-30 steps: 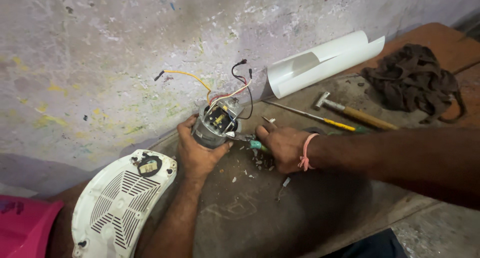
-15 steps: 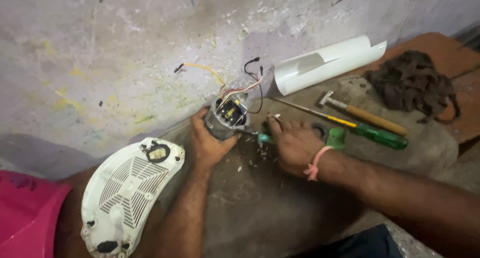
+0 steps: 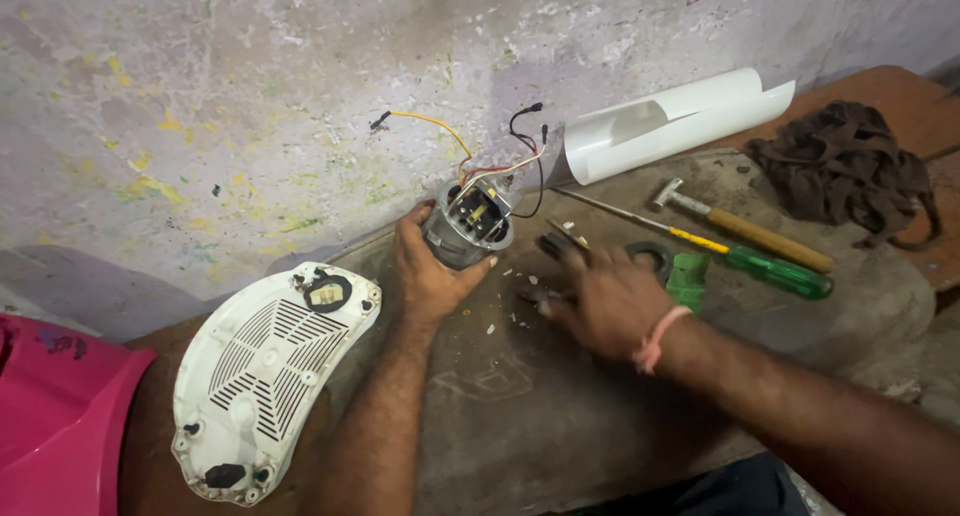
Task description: The person repairs a small electrical motor by using a hammer to tap its casing and pliers to adjust internal components. They also use a screwdriver to manipulate parts within the motor assembly while holding it on a workbench.
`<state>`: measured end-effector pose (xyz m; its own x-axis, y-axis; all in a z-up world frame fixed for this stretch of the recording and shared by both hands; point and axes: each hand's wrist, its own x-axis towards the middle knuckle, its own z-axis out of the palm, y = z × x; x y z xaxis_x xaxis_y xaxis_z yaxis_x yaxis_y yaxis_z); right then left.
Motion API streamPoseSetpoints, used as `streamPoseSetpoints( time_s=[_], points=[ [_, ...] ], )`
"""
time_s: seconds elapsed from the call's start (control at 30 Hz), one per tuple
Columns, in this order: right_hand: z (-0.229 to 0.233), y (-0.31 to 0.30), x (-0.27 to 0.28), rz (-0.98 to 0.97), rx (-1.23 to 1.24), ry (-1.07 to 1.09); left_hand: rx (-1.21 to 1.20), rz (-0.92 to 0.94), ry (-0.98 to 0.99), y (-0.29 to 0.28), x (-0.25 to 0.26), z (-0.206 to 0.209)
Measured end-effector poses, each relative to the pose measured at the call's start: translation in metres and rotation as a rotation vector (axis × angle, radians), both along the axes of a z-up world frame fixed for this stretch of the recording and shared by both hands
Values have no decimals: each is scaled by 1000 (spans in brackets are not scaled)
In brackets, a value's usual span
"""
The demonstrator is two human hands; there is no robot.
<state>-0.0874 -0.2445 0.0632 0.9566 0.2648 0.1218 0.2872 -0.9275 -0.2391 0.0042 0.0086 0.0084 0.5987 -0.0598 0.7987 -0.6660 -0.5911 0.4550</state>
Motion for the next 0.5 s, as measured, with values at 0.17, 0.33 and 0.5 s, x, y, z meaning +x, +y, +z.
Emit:
streamPoseSetpoints(
  time_s=[0.17,0.33,0.5],
  points=[
    [5,33,40,19,885,265,6,-2,-73,-1,4,-5],
    [-30,68,61,227,1445,259,31,68,-93,-8,-4,5],
    [-52,69,63,261,1475,126,268,131,157,-9,-21,48]
  ],
)
